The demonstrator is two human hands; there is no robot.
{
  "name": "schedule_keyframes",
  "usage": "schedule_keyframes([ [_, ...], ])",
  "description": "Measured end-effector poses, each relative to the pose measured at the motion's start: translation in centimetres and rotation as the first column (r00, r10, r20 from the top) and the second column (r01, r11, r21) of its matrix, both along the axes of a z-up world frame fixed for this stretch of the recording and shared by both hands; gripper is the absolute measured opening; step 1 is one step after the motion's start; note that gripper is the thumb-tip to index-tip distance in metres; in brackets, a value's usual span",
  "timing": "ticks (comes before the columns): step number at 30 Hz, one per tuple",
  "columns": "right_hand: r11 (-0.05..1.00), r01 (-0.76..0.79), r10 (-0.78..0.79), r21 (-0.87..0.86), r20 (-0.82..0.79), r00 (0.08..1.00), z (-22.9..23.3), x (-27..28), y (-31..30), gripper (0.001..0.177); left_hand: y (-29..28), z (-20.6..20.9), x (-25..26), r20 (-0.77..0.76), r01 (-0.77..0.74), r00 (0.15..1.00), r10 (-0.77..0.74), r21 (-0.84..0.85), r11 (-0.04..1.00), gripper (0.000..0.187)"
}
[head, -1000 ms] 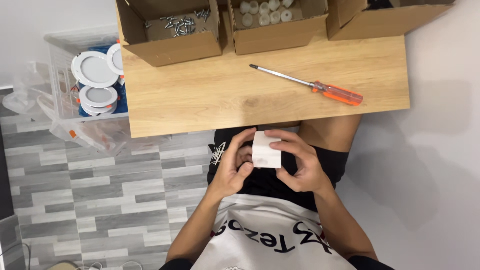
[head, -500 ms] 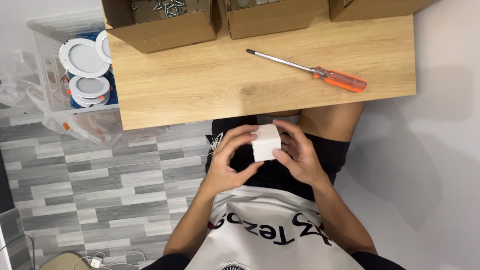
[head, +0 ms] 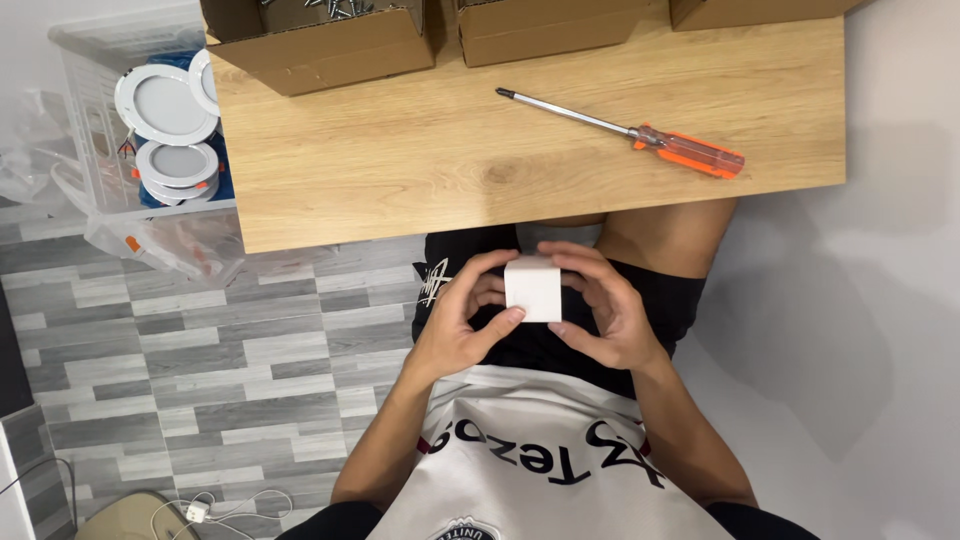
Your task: The person assembles a white plastic electrical box with a blue socket module. They place a white plastic insert into the box, then use a screwdriver to secure the blue module to the box by tightening screws on both sides.
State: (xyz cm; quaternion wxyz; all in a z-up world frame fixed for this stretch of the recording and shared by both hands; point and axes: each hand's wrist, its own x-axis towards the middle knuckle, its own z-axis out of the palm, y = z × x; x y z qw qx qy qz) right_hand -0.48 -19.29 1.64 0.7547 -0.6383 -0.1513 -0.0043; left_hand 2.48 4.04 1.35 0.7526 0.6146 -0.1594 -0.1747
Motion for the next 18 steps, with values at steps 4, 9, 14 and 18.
schedule_keyframes([
  [4, 1.0, -0.025, 0.025, -0.006, -0.043, 0.999, -0.3, -0.2, 0.0, 0.079, -0.2, 1.7, 0.3, 0.056, -0.043, 0.998, 0.043, -0.005, 0.999, 0.067],
  [9, 0.999, -0.003, 0.01, 0.045, -0.145, 0.989, -2.1, -0.6, 0.0, 0.074, -0.5, 2.4, 0.5, 0.152, -0.072, 0.986, 0.07, 0.011, 0.997, 0.062],
  [14, 0.999, -0.019, 0.021, 0.042, -0.047, 0.999, -0.9, -0.1, -0.1, 0.072, -0.2, 1.2, 0.1, -0.008, -0.028, 1.0, 0.028, -0.015, 0.999, 0.072],
  [18, 0.999, -0.026, 0.028, -0.031, 0.04, 0.999, 0.9, 0.2, 0.4, 0.066, -0.1, -0.3, -0.2, -0.117, 0.014, 0.993, -0.014, 0.003, 1.0, 0.063],
])
